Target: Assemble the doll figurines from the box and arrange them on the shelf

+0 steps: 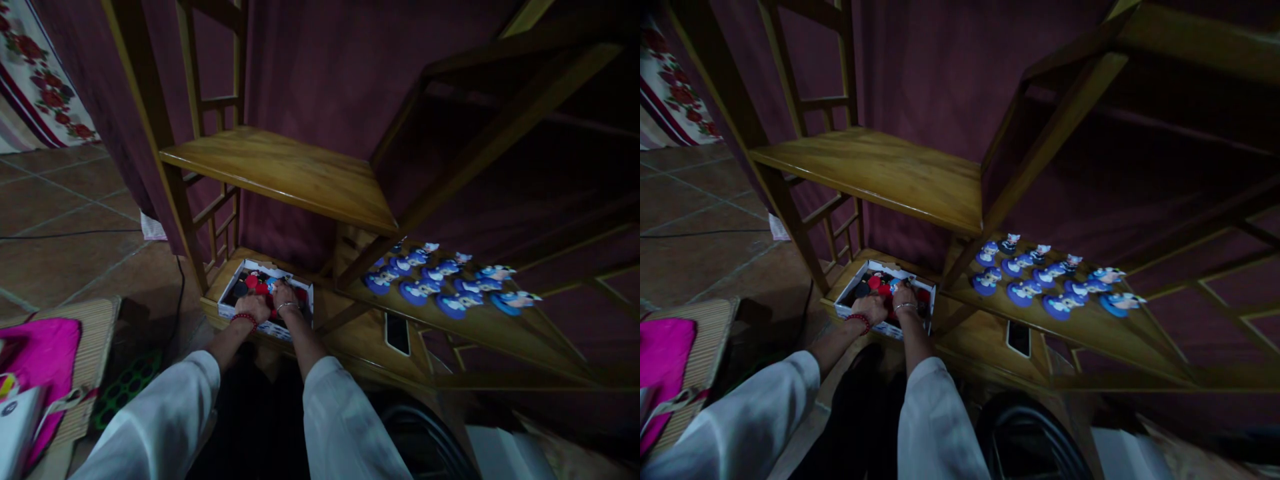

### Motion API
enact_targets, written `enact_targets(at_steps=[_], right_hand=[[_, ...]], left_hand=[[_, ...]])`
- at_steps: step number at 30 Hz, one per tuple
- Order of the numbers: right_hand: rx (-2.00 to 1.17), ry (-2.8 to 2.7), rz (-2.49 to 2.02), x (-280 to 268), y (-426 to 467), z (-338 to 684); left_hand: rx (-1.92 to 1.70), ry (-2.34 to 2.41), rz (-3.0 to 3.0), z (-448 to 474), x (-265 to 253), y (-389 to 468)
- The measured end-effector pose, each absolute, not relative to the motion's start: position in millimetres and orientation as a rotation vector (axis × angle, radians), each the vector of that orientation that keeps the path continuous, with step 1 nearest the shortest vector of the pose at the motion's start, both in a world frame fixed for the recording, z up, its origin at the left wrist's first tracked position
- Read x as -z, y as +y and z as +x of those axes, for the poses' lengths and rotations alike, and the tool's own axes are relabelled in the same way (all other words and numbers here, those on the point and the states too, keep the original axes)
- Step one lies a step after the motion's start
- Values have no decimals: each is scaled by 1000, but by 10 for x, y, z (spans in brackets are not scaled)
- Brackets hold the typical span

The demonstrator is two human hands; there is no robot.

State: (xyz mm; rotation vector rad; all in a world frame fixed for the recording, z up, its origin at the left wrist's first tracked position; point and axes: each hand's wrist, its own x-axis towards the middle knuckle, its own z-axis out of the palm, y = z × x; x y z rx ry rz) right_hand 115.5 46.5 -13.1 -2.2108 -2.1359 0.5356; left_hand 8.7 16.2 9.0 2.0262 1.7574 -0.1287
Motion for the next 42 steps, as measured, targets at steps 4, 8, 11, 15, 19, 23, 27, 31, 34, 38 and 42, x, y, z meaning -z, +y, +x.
enact_targets(at_steps=[4, 8, 11, 15, 19, 23, 27, 31, 34, 38, 42], right_hand=[[-500, -2080, -2243, 151, 467, 1148], [-512, -2049, -2255, 173, 491, 1142], [-519, -2050, -2255, 185, 499, 1145], [-531, -2053, -2255, 163, 481, 1143], [-574, -2079, -2229, 99, 437, 1133], [-598, -2113, -2179, 45, 332, 1188], [-577, -2228, -2136, -18, 145, 1373], [-613, -2361, -2131, -100, -89, 1570], [-588, -2423, -2075, -141, -241, 1622], [-465, -2364, -2110, -166, -335, 1588], [-450, -2322, -2189, -176, -334, 1558]], left_hand=[[135, 1774, 2017, 93, -94, 167], [136, 1788, 2013, 101, -76, 182], [132, 1798, 2010, 106, -60, 191], [140, 1804, 2006, 108, -57, 184], [132, 1803, 2024, 106, -82, 169], [157, 1793, 2024, 103, -115, 161], [166, 1788, 2008, 94, -124, 159], [162, 1779, 2009, 87, -114, 154], [159, 1783, 2005, 90, -107, 154], [181, 1776, 2005, 91, -95, 158], [191, 1766, 2020, 84, -70, 166]])
